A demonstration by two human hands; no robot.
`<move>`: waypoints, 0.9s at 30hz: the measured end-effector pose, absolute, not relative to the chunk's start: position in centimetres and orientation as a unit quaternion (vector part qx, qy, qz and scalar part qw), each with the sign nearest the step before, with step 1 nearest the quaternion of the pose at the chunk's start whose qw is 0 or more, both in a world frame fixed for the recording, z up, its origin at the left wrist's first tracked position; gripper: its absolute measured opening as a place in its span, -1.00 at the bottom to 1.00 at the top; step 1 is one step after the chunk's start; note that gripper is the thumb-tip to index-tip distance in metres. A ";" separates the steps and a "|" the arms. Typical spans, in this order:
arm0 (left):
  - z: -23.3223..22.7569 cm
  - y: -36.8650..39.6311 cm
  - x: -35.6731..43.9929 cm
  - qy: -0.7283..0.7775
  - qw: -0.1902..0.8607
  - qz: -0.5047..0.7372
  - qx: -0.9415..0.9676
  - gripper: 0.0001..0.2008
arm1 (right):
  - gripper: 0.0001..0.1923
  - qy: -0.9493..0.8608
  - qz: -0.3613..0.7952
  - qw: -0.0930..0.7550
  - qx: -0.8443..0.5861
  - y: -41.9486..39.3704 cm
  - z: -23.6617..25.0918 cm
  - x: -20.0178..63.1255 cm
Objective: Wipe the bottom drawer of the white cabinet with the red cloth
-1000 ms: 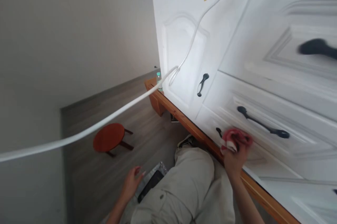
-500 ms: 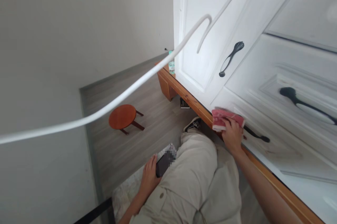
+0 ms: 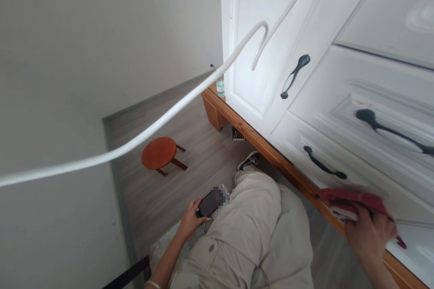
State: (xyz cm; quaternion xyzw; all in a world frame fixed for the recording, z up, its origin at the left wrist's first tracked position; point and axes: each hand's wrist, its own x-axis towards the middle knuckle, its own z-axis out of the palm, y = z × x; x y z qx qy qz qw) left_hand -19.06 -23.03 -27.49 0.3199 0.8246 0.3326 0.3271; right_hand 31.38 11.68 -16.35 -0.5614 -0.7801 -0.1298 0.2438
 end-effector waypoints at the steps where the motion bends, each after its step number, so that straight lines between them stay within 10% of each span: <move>1: -27.2 -23.0 -19.6 0.817 0.342 0.340 0.316 -0.10 | -0.64 -0.776 -0.123 0.254 -0.564 11.5 -16.1 31.5; 20: -26.6 -23.1 -21.2 0.791 0.402 0.363 0.286 -0.26 | -0.70 -0.782 -0.106 0.264 -0.555 11.9 -15.9 31.0; 27: -26.5 -20.8 -18.9 0.805 0.351 0.308 0.367 -0.01 | -0.71 -0.772 -0.095 0.247 -0.578 11.2 -14.8 29.8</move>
